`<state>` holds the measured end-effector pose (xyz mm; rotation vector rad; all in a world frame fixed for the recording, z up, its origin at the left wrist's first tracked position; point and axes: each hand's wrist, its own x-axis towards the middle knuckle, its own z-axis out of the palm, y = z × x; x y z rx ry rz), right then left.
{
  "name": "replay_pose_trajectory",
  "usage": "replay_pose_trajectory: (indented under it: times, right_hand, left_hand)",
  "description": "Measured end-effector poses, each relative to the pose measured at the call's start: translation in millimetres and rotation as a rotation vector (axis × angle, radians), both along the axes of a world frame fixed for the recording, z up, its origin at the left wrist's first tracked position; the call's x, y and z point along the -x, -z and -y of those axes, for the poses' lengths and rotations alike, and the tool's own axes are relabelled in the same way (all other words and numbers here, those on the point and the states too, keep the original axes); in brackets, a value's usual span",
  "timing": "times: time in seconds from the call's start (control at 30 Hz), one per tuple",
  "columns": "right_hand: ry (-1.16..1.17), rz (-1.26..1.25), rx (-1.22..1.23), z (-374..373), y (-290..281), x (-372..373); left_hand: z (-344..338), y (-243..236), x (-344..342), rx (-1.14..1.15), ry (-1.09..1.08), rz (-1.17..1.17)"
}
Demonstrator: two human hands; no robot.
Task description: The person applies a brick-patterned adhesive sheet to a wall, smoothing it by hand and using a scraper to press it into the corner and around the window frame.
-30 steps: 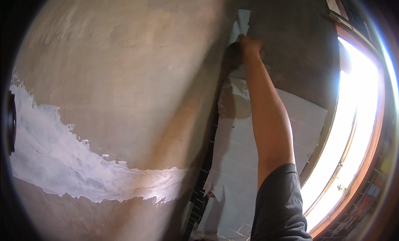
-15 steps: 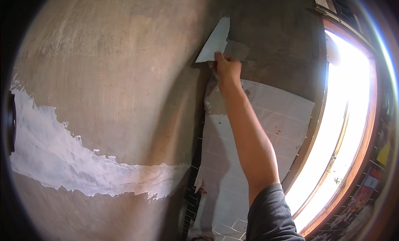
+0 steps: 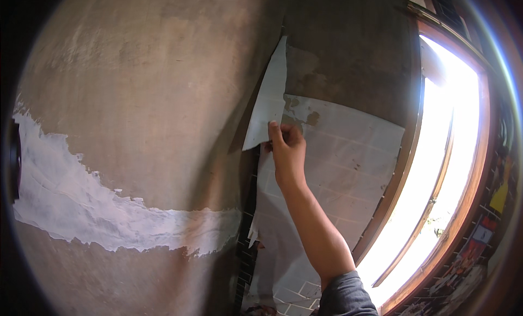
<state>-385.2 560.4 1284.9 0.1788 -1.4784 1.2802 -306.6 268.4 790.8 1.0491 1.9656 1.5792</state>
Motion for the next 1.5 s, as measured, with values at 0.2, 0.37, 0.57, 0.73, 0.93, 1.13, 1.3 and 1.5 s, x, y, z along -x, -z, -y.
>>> replay_pose_trajectory:
  times: [0.2, 0.37, 0.57, 0.73, 0.93, 1.13, 1.3, 1.5]
  right_hand:
    - [0.03, 0.046, -0.067, 5.2, 39.3, -33.7]
    - [0.023, 0.183, -0.09, 15.4, 93.3, -74.0]
    - [-0.015, 0.518, -0.293, 24.9, 198.0, -134.4]
    - [-0.188, 1.045, -0.537, 9.3, 277.2, -176.2]
    - [-0.323, 1.116, -0.486, -0.1, 297.5, -186.1]
    - [-0.387, 0.848, -0.46, -23.8, 269.1, -179.4]
    - [0.087, 0.476, -0.65, -37.6, 116.6, -105.8]
    - [0.392, 0.125, -0.426, -47.5, -108.6, 1.8]
  left_hand:
    - [-17.7, 4.6, 9.2, -0.061, 0.037, -0.012]
    - [-38.0, -15.0, 21.4, -0.188, 0.09, 0.157]
    - [-62.3, -70.5, 30.4, -0.463, 0.209, 0.323]
    - [-70.7, -98.2, 35.3, -0.434, 0.209, 0.295]
    - [-74.3, -73.6, 17.7, -0.224, -0.163, 0.069]
    - [-58.7, -57.7, 17.5, -0.312, -0.536, -0.681]
    - [0.9, -93.1, 37.2, -0.298, -0.512, -0.878]
    - [19.8, -96.9, 65.8, -0.507, -0.678, -0.94]
